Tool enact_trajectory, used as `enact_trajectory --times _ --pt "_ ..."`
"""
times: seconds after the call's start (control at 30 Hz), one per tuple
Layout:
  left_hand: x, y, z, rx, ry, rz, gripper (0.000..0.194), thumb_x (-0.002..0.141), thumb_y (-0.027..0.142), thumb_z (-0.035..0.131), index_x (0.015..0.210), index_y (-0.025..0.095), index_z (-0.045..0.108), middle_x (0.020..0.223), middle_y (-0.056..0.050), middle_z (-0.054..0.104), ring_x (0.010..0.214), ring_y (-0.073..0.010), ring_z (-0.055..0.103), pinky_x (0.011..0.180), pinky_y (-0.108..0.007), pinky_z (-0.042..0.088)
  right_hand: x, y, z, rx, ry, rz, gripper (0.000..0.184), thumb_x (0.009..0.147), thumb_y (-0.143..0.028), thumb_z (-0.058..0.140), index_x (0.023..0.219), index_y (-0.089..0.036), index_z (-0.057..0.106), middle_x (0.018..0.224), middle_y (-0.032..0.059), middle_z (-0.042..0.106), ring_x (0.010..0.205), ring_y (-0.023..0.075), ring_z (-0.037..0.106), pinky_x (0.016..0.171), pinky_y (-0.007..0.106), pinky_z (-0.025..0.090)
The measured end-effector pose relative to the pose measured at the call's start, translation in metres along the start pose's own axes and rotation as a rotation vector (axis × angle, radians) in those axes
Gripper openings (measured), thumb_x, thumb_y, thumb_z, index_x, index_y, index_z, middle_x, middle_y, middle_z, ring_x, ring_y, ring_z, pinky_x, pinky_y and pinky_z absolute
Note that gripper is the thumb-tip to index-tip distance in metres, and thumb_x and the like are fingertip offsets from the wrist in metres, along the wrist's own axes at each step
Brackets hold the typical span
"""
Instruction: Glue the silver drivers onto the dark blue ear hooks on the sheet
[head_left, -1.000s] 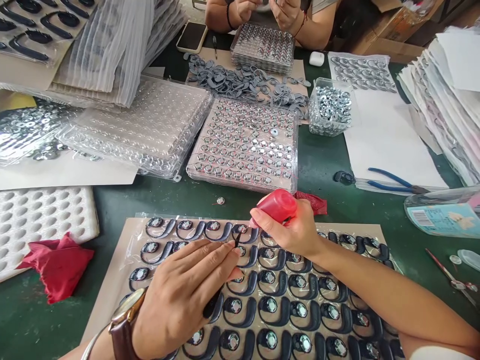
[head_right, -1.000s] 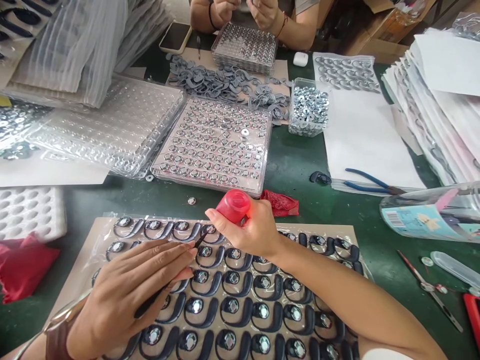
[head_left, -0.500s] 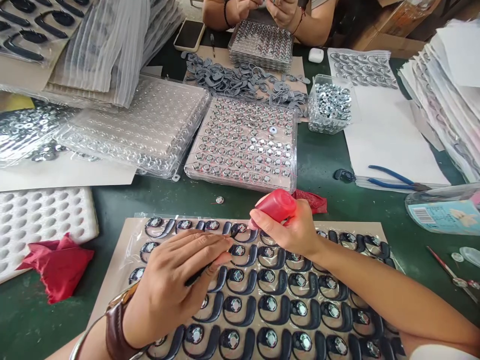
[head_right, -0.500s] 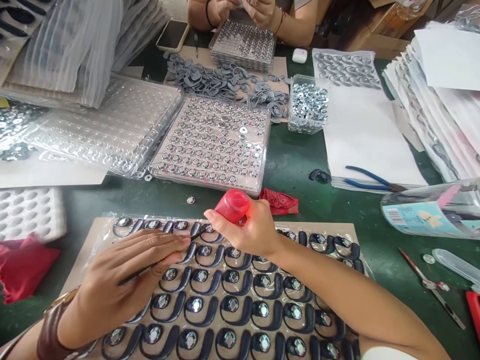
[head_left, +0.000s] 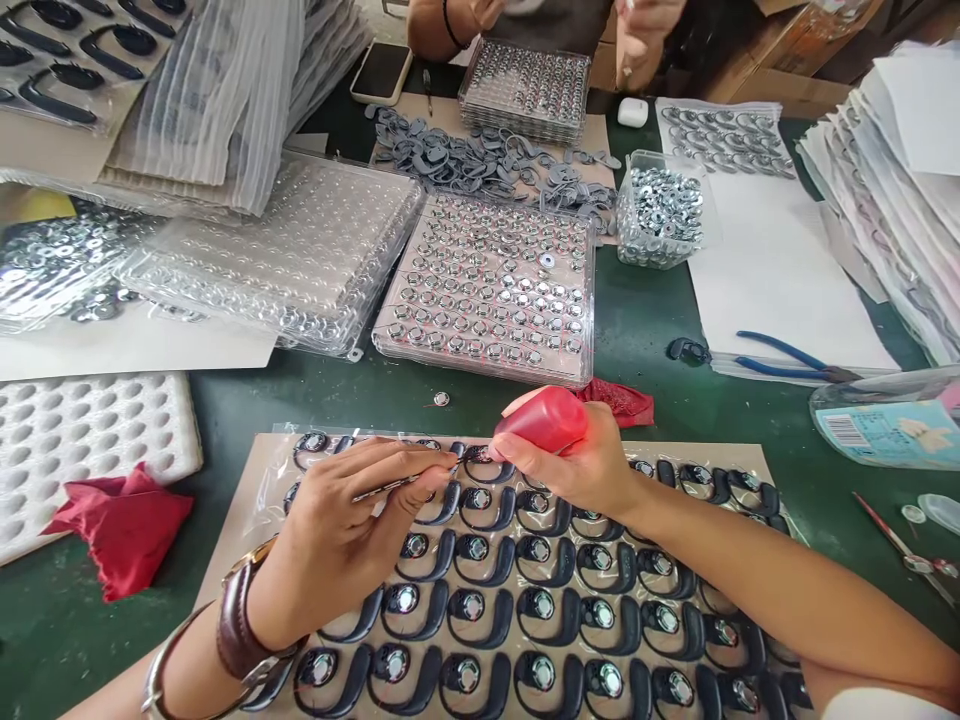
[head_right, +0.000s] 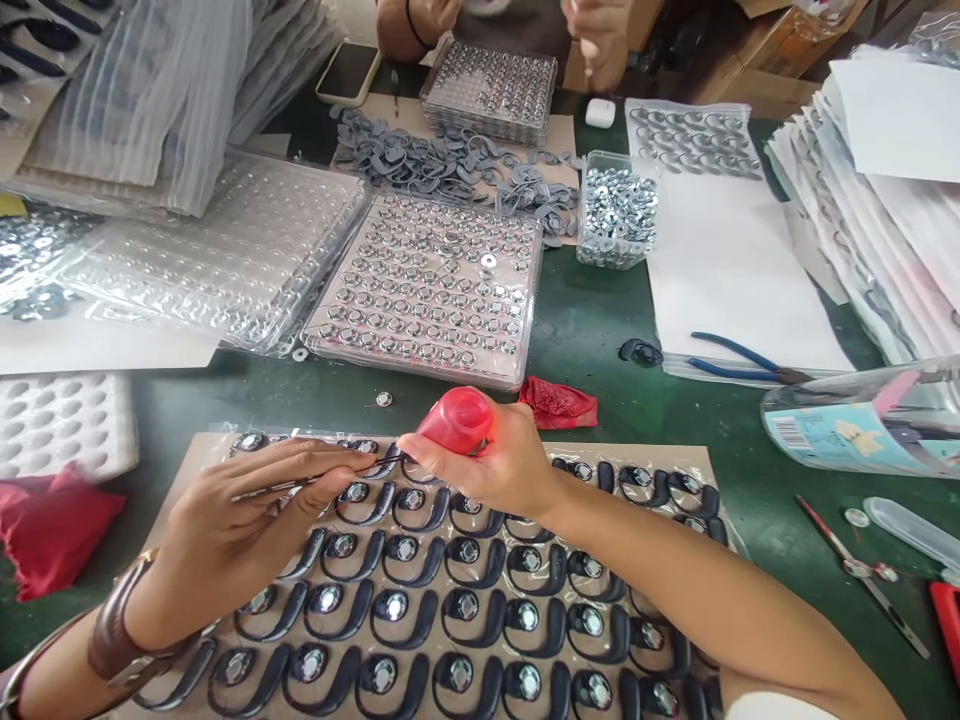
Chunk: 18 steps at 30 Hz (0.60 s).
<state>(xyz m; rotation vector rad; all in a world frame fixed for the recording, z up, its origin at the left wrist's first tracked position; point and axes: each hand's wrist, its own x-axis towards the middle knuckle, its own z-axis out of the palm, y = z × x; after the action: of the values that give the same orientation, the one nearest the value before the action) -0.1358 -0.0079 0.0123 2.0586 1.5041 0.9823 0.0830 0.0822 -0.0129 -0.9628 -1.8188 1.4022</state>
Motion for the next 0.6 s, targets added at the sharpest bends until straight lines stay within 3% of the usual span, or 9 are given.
enact_trajectory --times 0.13,0.27,0.37,0.6 --pt "-0.013 0.005 0.000 0.048 0.011 0.149 0.018 0.092 0.009 0.057 0.105 0.015 0.068 0.098 -0.002 0.077 0.087 -0.0107 0.072 0.083 -0.022 0.057 0.000 -0.016 -0.007 0.101 -0.011 0.088 0.020 0.083 -0.040 0.075 0.082 -0.021 0.069 0.068 0.0004 0.072 0.057 0.0135 0.064 0.054 0.027 0.054" --pt "-0.043 0.016 0.003 0.153 -0.059 0.352 0.023 0.094 0.011 0.056 0.114 0.007 0.066 0.108 -0.010 0.075 0.105 -0.0181 0.070 0.099 -0.033 0.055 -0.009 -0.019 -0.006 0.178 -0.043 0.129 0.018 0.083 -0.038 0.076 0.084 -0.021 0.068 0.068 0.0005 0.071 0.056 0.0135 0.064 0.053 0.027 0.054" --pt "-0.058 0.021 0.010 0.235 -0.097 0.386 0.026 0.095 0.014 0.055 0.118 0.005 0.065 0.115 -0.012 0.073 0.114 -0.0202 0.067 0.109 -0.035 0.050 -0.018 -0.009 0.002 0.202 -0.069 0.089 0.017 0.083 -0.035 0.075 0.083 -0.020 0.066 0.069 0.0017 0.071 0.061 0.0163 0.068 0.060 0.030 0.059" --pt "-0.063 0.023 0.021 0.278 -0.058 0.439 0.027 0.097 0.017 0.052 0.115 0.004 0.068 0.116 -0.014 0.073 0.113 -0.0236 0.068 0.107 -0.037 0.052 -0.023 0.005 0.010 0.158 -0.101 0.054 0.016 0.082 -0.032 0.075 0.082 -0.019 0.066 0.074 0.0048 0.074 0.066 0.0173 0.070 0.062 0.029 0.059"
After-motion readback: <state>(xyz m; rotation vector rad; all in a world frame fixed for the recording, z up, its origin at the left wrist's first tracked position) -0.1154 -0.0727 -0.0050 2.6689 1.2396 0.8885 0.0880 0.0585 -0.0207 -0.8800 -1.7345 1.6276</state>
